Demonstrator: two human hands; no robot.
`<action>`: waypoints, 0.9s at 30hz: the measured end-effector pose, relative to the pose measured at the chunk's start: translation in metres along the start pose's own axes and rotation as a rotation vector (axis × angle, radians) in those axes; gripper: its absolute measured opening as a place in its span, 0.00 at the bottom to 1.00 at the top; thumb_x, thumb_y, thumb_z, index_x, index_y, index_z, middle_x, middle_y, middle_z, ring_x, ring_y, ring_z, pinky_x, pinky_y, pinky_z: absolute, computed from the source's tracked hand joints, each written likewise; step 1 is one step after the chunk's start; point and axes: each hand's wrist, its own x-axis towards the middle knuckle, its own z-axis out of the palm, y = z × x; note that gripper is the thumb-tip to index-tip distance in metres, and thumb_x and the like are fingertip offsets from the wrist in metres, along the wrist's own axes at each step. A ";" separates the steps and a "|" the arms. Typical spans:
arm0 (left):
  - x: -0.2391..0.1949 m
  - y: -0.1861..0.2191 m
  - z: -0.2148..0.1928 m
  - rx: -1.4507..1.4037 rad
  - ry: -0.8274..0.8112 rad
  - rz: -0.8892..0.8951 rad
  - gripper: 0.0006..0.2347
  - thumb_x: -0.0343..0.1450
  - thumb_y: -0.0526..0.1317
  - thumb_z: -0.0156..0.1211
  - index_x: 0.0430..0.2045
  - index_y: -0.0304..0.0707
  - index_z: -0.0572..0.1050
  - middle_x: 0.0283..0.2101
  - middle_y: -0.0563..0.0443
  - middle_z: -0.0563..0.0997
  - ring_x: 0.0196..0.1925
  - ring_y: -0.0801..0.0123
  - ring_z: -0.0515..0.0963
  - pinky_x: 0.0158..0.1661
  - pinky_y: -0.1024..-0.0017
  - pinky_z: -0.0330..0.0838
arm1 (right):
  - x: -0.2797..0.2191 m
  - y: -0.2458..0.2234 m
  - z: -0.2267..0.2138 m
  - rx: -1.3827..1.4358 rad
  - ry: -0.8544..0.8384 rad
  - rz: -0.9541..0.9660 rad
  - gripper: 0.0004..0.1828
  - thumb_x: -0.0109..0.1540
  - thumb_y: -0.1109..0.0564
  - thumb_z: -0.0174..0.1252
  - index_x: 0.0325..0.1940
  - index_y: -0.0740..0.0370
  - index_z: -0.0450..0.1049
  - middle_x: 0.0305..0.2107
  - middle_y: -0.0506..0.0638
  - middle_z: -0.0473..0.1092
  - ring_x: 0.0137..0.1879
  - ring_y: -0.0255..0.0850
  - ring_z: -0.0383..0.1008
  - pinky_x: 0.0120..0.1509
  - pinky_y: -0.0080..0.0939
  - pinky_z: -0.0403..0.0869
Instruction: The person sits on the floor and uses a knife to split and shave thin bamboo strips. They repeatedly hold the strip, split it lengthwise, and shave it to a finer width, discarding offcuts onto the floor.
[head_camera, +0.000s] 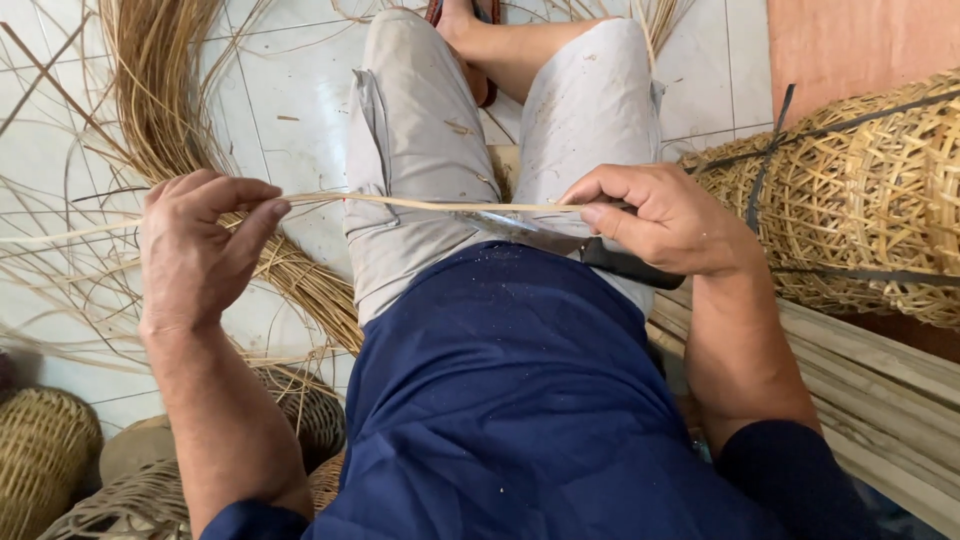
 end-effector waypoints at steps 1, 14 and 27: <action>-0.002 -0.004 0.000 0.000 0.000 0.001 0.06 0.76 0.41 0.73 0.39 0.39 0.85 0.40 0.51 0.84 0.45 0.62 0.81 0.59 0.57 0.64 | 0.001 -0.001 0.000 0.000 0.001 0.000 0.11 0.69 0.57 0.53 0.50 0.58 0.79 0.27 0.41 0.76 0.30 0.30 0.71 0.38 0.34 0.68; -0.013 -0.033 0.008 0.009 0.007 -0.077 0.06 0.77 0.41 0.72 0.39 0.39 0.85 0.41 0.50 0.85 0.46 0.59 0.82 0.57 0.55 0.69 | 0.003 0.014 0.005 0.007 -0.008 0.001 0.03 0.64 0.56 0.62 0.38 0.56 0.79 0.25 0.39 0.76 0.30 0.29 0.71 0.37 0.33 0.68; 0.013 0.066 0.035 -0.556 -0.134 0.122 0.13 0.71 0.43 0.69 0.47 0.40 0.82 0.36 0.40 0.84 0.43 0.42 0.84 0.50 0.51 0.74 | 0.006 0.013 0.008 0.247 0.062 -0.028 0.04 0.67 0.60 0.63 0.37 0.61 0.79 0.16 0.42 0.65 0.28 0.31 0.62 0.36 0.33 0.68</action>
